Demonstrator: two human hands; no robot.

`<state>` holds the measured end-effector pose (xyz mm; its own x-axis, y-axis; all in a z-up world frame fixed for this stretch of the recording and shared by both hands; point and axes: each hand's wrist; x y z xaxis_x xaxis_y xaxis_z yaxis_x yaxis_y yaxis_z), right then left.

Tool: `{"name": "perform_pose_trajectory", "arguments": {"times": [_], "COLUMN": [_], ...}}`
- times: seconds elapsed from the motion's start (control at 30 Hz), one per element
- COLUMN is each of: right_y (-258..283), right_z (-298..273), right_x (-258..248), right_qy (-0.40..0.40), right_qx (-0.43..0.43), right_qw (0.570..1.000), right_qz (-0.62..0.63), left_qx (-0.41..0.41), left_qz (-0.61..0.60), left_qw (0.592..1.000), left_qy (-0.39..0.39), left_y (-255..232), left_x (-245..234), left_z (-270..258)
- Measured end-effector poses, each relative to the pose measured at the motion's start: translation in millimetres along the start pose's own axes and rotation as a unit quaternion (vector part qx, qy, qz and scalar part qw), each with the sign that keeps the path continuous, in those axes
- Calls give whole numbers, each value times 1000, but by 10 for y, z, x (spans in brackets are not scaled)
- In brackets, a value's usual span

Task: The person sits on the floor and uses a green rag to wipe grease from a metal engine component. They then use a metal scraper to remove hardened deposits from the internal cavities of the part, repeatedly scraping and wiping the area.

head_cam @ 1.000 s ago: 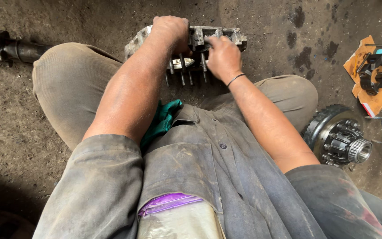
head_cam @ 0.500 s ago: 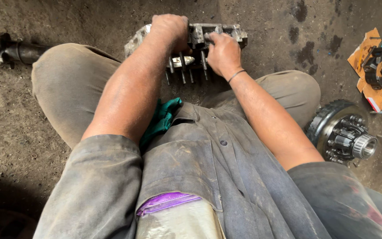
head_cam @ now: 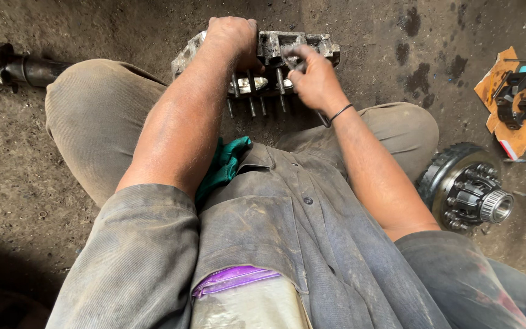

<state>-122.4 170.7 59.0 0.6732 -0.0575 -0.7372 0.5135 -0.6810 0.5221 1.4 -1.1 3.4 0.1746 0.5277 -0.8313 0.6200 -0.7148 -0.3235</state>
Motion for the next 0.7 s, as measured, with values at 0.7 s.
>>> {"name": "perform_pose_trajectory", "arguments": {"times": [0.7], "right_y": [-102], "right_z": [37], "right_x": [437], "right_qy": [63], "right_qx": [180], "right_qw": [858], "right_qz": [476], "left_qx": [6], "left_qz": [-11], "left_qw": [1000], "left_qy": [-13], "left_y": [30], "left_x": [-49], "left_z": [-64]}}
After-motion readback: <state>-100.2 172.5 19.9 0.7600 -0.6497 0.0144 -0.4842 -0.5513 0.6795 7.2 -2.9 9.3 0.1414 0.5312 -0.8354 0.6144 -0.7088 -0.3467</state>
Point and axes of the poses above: each hand's wrist, its own z-axis towards the middle knuckle, its own x-axis out of the palm, y = z × x, and after that the axes turned 4 degrees about -y, right-handed
